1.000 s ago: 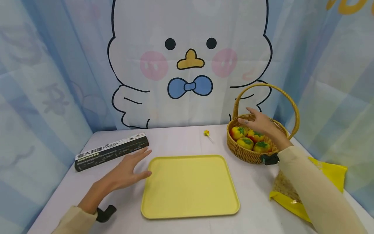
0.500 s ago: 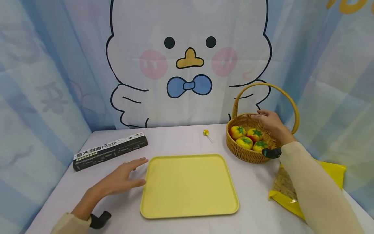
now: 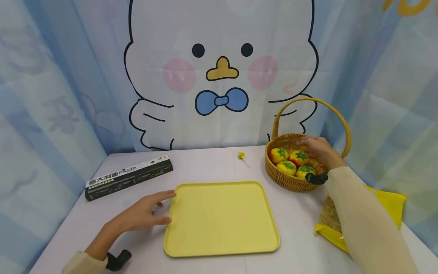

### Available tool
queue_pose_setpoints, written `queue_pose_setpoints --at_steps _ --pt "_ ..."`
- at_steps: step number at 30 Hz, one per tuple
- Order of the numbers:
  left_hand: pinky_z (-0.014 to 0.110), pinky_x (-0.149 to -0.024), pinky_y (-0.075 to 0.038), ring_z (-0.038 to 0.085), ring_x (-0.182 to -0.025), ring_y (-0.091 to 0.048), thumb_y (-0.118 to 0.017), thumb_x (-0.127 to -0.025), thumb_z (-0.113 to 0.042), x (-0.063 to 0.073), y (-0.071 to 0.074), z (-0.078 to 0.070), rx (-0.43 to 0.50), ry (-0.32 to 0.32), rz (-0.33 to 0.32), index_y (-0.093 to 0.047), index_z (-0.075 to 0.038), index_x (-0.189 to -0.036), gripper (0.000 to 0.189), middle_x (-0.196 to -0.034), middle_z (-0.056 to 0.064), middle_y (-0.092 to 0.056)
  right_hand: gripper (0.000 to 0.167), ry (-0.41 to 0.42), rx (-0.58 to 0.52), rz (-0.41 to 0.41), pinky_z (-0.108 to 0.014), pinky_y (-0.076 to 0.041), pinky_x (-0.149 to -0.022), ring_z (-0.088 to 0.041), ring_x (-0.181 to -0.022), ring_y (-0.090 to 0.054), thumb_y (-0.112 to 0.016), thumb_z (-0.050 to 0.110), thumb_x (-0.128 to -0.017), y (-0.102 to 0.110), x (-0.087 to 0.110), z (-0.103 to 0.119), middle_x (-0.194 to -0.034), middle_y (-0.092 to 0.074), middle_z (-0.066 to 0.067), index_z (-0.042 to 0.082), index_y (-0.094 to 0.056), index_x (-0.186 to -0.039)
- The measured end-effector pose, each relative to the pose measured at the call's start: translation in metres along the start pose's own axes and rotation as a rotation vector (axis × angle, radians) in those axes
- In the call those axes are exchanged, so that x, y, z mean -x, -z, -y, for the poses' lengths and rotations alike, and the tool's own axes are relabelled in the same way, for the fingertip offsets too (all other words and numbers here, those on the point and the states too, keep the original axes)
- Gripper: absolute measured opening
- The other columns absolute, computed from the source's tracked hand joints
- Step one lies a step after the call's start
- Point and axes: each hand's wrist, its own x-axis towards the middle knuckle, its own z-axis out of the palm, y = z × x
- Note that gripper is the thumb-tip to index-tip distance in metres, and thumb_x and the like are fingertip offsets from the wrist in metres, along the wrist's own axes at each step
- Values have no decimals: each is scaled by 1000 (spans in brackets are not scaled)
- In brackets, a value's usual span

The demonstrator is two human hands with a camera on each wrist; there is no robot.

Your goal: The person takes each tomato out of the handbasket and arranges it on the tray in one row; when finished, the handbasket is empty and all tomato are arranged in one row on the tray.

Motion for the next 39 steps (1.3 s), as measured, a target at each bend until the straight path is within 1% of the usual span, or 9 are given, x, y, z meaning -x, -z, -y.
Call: queue_pose_setpoints --at_steps 10,15,19,22,27,31,35,37,39 --pt "40 -85 -54 27 -115 -60 -87 -87 -29 0 -2 1 17 13 16 -51 -7 -156 81 -168 23 -40 77 -131 -38 116 -56 -31 -129 -49 -162 -19 -58 29 -106 7 -3 -6 -178 0 -22 6 -21 -169" --pt "40 -86 -55 28 -117 -61 -87 -88 -28 -1 -1 0 1 -3 15 -52 -6 -155 79 -167 24 -41 88 -183 -66 185 -43 -48 -109 -50 -161 -18 -64 16 -100 8 -3 -7 -179 5 -20 10 -13 -171" --pt "38 -86 -54 28 -117 -61 -87 -88 -28 -2 -1 -1 -15 -11 12 -53 -5 -154 78 -165 24 -43 93 -201 -37 180 -36 -55 -99 -48 -161 -22 -68 13 -97 7 -1 -9 -179 1 -20 11 -12 -171" --pt "36 -85 -53 27 -117 -61 -87 -87 -29 -3 0 -2 -26 -16 6 -54 -6 -154 78 -165 23 -44 94 -190 10 156 -42 -51 -112 -45 -161 -25 -71 12 -95 7 1 -11 -179 -3 -16 9 -15 -171" --pt "35 -85 -52 28 -117 -60 -88 -86 -29 -5 -1 -4 -31 -17 8 -54 -6 -154 79 -164 22 -46 88 -159 44 165 -55 -29 -130 -46 -163 -17 -69 6 -96 7 2 -12 -179 0 -15 0 -19 -168" --pt "38 -87 -53 29 -120 -59 -90 -84 -28 -7 -2 -3 -31 -9 16 -53 -5 -154 82 -166 22 -44 82 -146 67 203 -52 -30 -129 -45 -165 -5 -62 3 -99 7 0 -11 -178 9 -18 -6 -16 -166" --pt "49 -96 -56 37 -129 -59 -91 -83 -28 -8 -3 -5 -54 26 10 -52 -5 -155 85 -170 23 -36 84 -143 75 191 -49 -30 -129 -43 -165 2 -60 1 -99 7 -3 -11 -177 9 -21 -7 -10 -166" --pt "51 -100 -56 39 -135 -58 -90 -83 -34 -10 -6 5 -76 33 -3 -53 -8 -155 85 -170 21 -36 85 -137 69 173 -50 -28 -130 -43 -165 3 -61 0 -99 6 -4 -11 -176 6 -24 -9 -9 -166" --pt "51 -101 -56 41 -138 -56 -89 -84 -44 -17 -11 29 -94 9 -3 -54 -10 -155 86 -168 20 -41 86 -143 27 162 -50 -26 -131 -42 -165 4 -62 -2 -98 5 -4 -13 -176 6 -25 -10 -8 -165"
